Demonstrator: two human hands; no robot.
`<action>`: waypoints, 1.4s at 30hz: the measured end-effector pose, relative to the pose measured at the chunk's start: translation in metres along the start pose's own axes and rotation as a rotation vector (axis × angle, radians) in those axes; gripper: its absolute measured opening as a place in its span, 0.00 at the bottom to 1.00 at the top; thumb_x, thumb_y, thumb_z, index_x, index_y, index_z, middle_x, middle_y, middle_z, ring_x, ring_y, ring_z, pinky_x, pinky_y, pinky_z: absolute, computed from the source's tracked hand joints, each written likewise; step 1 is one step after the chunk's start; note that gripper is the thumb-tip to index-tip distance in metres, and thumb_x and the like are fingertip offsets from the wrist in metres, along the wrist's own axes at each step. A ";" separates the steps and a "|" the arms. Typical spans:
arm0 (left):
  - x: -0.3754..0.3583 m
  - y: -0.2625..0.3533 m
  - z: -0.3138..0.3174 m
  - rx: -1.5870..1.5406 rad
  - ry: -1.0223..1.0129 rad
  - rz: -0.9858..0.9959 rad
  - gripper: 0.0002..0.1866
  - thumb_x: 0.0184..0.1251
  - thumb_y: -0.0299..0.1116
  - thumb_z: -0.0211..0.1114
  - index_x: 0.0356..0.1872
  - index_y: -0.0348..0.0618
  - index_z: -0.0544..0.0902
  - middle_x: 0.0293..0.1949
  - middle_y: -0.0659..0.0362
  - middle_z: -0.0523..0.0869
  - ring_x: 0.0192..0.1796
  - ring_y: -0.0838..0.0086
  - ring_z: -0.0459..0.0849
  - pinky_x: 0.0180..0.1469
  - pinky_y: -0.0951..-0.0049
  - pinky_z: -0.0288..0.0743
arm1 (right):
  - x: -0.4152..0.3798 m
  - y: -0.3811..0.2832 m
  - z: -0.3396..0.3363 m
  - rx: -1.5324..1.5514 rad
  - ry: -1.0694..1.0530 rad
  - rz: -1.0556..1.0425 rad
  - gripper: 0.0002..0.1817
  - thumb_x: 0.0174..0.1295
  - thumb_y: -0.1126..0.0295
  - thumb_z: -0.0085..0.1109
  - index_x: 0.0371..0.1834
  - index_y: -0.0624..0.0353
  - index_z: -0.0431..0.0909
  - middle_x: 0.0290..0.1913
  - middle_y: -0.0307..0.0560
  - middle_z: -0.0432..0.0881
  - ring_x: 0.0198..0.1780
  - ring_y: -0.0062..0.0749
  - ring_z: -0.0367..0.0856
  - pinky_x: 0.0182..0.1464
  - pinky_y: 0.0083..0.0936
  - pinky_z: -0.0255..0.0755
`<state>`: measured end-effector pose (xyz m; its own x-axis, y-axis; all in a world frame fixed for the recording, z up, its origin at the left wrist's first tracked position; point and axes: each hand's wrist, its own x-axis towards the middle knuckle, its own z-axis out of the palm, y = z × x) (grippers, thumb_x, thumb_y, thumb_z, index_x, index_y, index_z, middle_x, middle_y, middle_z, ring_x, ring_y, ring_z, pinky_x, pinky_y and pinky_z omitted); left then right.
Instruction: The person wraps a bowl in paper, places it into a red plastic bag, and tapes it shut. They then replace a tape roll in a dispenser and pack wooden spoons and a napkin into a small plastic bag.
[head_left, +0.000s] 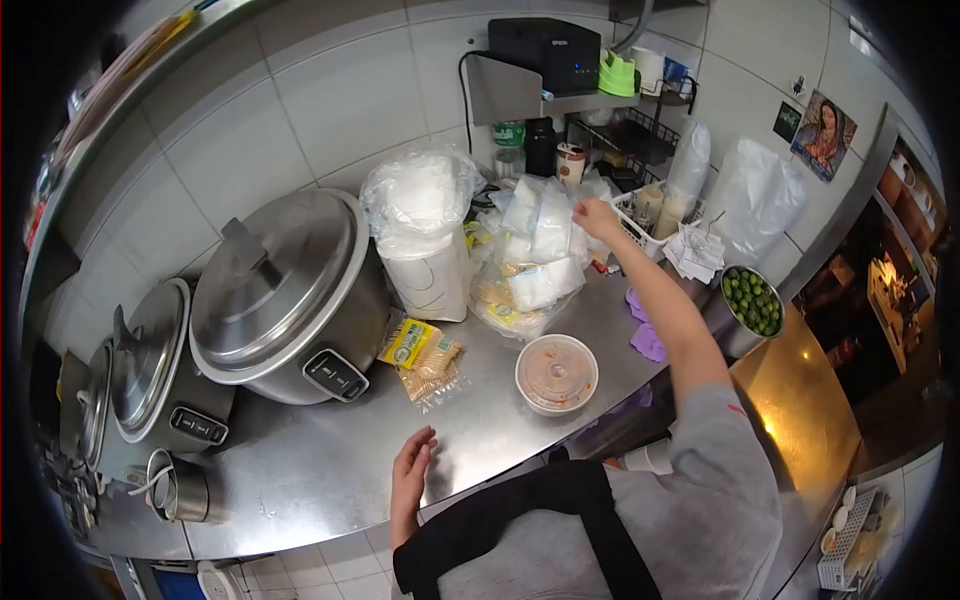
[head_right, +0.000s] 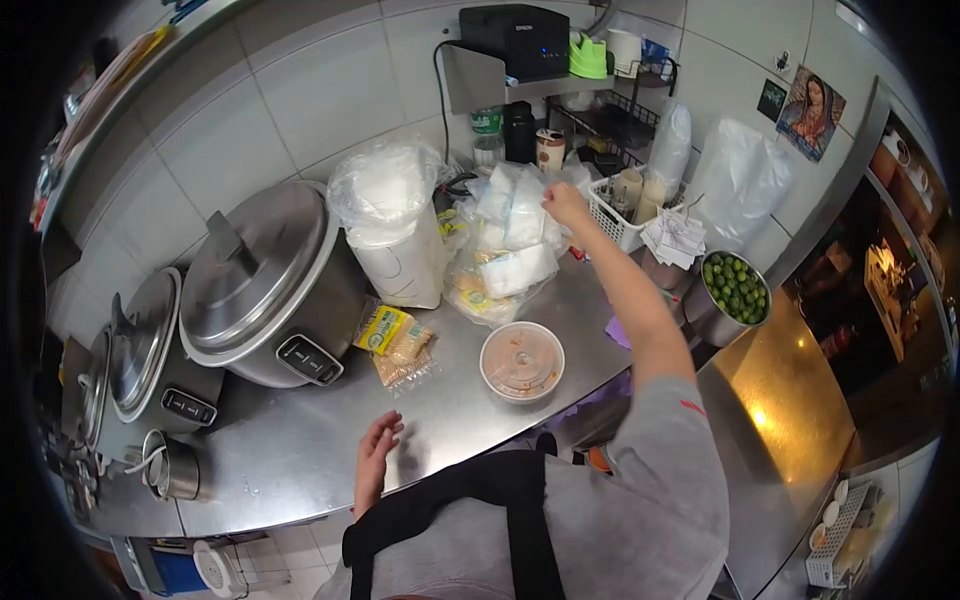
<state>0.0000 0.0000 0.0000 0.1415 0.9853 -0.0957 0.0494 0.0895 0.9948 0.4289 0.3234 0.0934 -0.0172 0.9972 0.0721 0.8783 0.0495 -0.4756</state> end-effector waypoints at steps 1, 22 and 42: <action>-0.009 -0.006 0.003 -0.073 0.041 -0.066 0.21 0.66 0.37 0.52 0.58 0.39 0.68 0.55 0.55 0.73 0.55 0.69 0.73 0.56 0.71 0.65 | 0.006 0.000 0.013 -0.006 0.182 -0.029 0.18 0.43 0.60 0.63 0.35 0.58 0.80 0.41 0.58 0.80 0.49 0.45 0.76 0.55 0.30 0.65; 0.109 0.014 0.117 -0.044 -0.239 -0.091 0.29 0.66 0.46 0.49 0.65 0.45 0.58 0.64 0.54 0.61 0.66 0.66 0.58 0.62 0.63 0.55 | -0.188 -0.071 -0.006 1.116 0.244 -0.051 0.06 0.51 0.78 0.57 0.32 0.66 0.78 0.30 0.43 0.80 0.25 0.23 0.80 0.30 0.17 0.72; 0.115 -0.064 0.189 -0.418 -0.056 0.011 0.29 0.67 0.51 0.42 0.63 0.42 0.59 0.60 0.54 0.66 0.60 0.64 0.68 0.60 0.63 0.65 | -0.252 -0.013 0.138 0.702 0.343 0.333 0.21 0.49 0.57 0.59 0.41 0.62 0.75 0.43 0.59 0.77 0.48 0.50 0.75 0.49 0.36 0.68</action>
<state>0.2003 0.0803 -0.0815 0.1939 0.9781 -0.0755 -0.3560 0.1419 0.9236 0.3557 0.0788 -0.0390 0.4347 0.8997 0.0402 0.3102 -0.1077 -0.9446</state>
